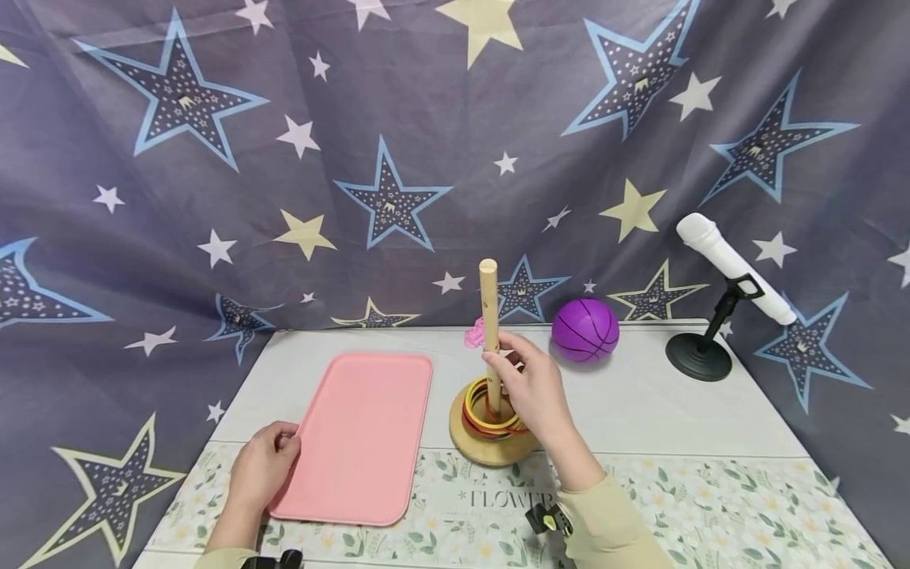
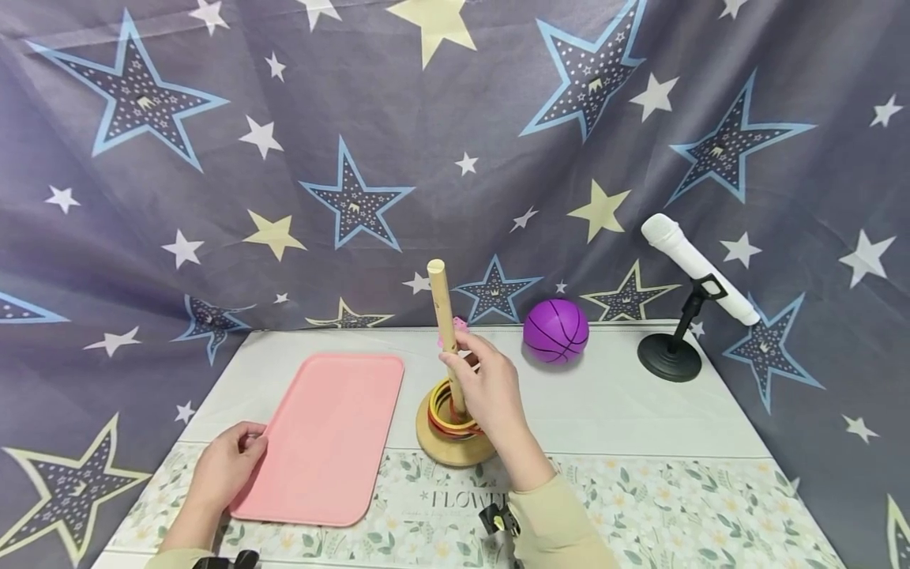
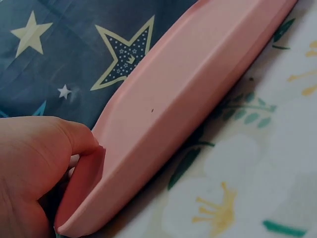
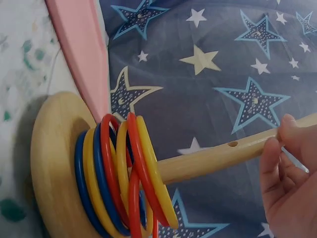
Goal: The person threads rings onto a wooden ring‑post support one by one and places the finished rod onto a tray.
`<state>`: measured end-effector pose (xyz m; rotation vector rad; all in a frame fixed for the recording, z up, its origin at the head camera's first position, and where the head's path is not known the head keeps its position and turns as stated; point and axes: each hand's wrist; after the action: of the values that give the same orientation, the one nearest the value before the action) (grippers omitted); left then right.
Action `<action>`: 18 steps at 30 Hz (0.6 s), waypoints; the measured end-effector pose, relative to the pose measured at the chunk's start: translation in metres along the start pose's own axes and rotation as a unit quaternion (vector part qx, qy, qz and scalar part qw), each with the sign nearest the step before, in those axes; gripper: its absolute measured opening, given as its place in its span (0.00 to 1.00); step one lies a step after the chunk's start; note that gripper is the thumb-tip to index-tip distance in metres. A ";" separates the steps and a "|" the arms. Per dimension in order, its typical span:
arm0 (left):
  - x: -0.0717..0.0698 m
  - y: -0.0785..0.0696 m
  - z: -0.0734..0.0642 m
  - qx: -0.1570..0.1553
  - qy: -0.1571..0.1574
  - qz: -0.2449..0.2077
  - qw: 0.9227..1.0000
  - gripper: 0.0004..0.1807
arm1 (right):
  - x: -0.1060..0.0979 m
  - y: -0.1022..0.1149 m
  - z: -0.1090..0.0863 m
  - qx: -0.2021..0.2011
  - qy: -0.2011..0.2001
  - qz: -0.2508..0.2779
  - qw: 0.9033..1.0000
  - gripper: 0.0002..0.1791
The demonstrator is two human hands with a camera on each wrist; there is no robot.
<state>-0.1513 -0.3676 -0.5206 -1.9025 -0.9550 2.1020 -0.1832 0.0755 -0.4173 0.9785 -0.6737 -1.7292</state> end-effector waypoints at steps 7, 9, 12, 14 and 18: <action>0.000 0.004 0.002 0.004 0.011 -0.012 1.000 0.13 | 0.012 0.021 0.010 -0.001 0.005 0.057 0.998 0.12; -0.001 0.004 0.003 0.002 0.014 -0.014 1.000 0.14 | 0.017 0.026 0.014 -0.008 0.011 0.068 0.998 0.11; -0.001 0.003 0.002 -0.004 0.015 -0.017 1.000 0.14 | 0.028 0.032 0.018 -0.019 0.021 0.077 0.997 0.11; -0.002 0.003 0.001 -0.006 0.014 -0.018 1.000 0.13 | 0.036 0.035 0.020 -0.024 0.027 0.076 0.996 0.12; -0.001 0.003 0.000 0.000 0.013 -0.023 1.000 0.13 | 0.052 0.039 0.022 -0.028 0.039 0.070 0.996 0.14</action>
<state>-0.1502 -0.3708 -0.5211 -1.8844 -0.9826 2.0481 -0.1922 0.0133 -0.3895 0.9321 -0.6253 -1.5721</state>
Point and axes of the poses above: each hand's wrist, its own z-axis towards the middle knuckle, its own x-axis out of the palm, y = z × x, and after that the axes turned 8 degrees about -x, right-handed
